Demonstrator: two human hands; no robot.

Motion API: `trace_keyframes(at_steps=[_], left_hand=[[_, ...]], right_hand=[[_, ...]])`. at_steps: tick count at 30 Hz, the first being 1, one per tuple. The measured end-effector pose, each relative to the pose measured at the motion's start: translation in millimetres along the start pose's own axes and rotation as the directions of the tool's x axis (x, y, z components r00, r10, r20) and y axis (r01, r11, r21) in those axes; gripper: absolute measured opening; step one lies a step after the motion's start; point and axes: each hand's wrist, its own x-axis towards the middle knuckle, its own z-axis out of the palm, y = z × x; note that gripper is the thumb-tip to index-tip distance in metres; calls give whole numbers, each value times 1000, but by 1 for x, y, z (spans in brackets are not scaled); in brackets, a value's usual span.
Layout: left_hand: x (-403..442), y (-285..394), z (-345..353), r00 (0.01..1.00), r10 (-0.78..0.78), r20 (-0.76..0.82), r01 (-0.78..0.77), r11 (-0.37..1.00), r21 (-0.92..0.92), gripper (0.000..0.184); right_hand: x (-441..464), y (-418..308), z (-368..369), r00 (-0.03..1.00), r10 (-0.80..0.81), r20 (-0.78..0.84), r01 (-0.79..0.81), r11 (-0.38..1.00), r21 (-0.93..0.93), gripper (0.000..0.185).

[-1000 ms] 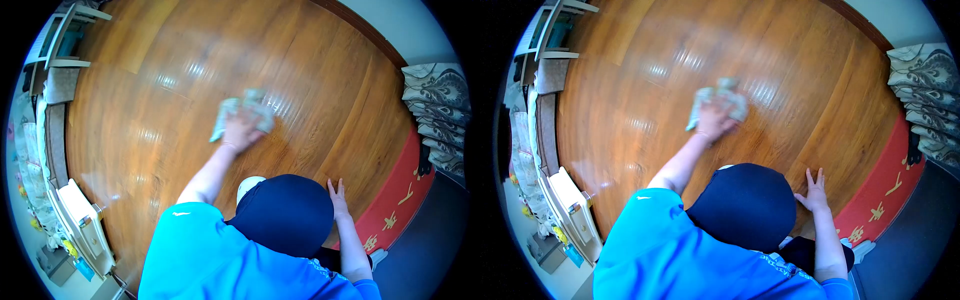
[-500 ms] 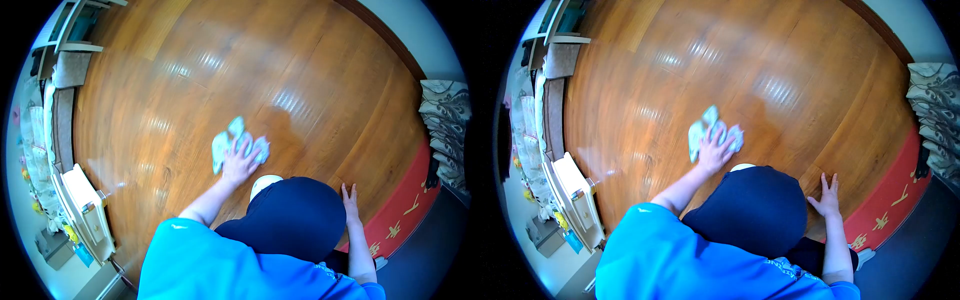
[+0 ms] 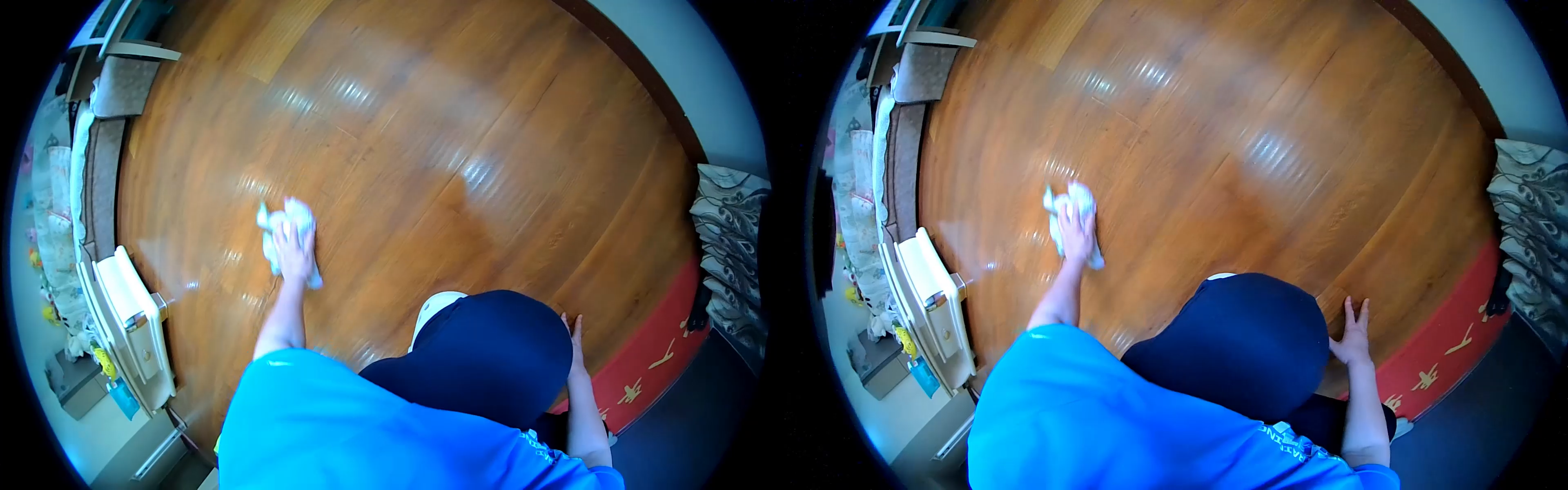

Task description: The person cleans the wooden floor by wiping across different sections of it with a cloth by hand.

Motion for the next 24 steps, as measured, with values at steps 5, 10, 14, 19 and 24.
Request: trace_keyframes(at_steps=[5,10,14,19,24], left_hand=[[-165,96,10,957,-125,264,145,988,-59,82],[-88,202,-2,744,650,156,-612,756,-230,49],[41,252,11,523,852,26,-837,519,-175,53],[147,296,9,814,580,-38,-580,808,-102,55],[191,305,15,900,416,-128,-423,906,-28,54]], right_hand=[[-2,-5,-7,999,37,10,-37,999,-10,115],[1,3,-9,999,17,45,-15,999,-42,112],[3,-54,-83,964,200,175,-219,971,97,109],[41,-95,-129,974,221,-56,-202,952,231,107],[72,-133,-156,934,343,103,-358,908,220,113]])
